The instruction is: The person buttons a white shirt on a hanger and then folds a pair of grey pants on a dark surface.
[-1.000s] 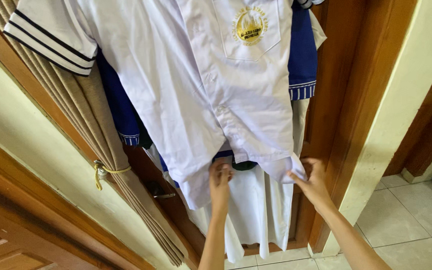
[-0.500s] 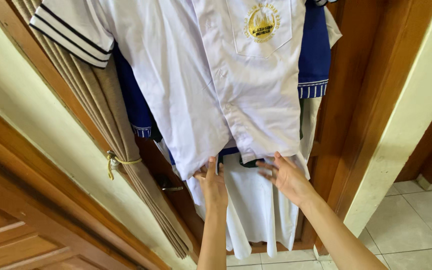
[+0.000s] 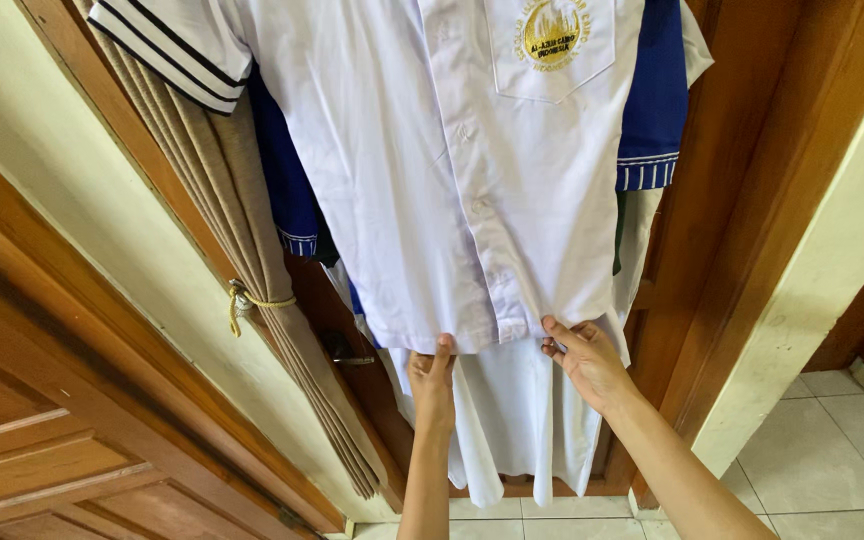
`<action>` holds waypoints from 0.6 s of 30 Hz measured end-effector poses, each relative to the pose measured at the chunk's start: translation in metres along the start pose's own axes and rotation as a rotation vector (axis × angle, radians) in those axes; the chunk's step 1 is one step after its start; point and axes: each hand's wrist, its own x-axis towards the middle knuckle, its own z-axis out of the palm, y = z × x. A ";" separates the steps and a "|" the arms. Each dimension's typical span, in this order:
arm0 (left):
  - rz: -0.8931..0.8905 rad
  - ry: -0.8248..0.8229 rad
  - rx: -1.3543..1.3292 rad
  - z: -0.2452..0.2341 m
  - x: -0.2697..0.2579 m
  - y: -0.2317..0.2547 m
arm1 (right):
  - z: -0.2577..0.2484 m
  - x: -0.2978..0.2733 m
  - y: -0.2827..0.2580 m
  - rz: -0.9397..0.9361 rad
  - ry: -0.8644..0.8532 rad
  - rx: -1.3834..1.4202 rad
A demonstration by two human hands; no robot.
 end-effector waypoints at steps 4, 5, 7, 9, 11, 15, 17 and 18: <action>0.064 0.030 0.155 0.012 -0.002 0.011 | -0.006 0.003 0.008 -0.013 0.000 -0.049; 0.057 0.043 0.154 0.015 0.001 0.010 | -0.006 0.004 0.009 -0.011 -0.014 -0.075; 0.056 0.050 0.149 0.021 0.002 0.009 | -0.007 0.001 0.006 -0.017 -0.031 -0.103; 0.048 -0.014 0.104 0.024 -0.004 0.002 | -0.008 -0.012 0.002 -0.025 -0.156 -0.159; 0.012 -0.074 0.135 0.026 -0.014 -0.011 | -0.011 -0.026 -0.004 0.046 -0.127 -0.218; -0.220 -0.186 0.282 0.036 -0.038 -0.045 | -0.039 -0.046 -0.008 0.125 -0.074 -0.323; -0.308 -0.236 0.309 0.047 -0.051 -0.062 | -0.067 -0.056 -0.011 0.115 -0.047 -0.293; -0.387 -0.273 0.336 0.053 -0.056 -0.070 | -0.082 -0.062 -0.013 0.111 -0.034 -0.265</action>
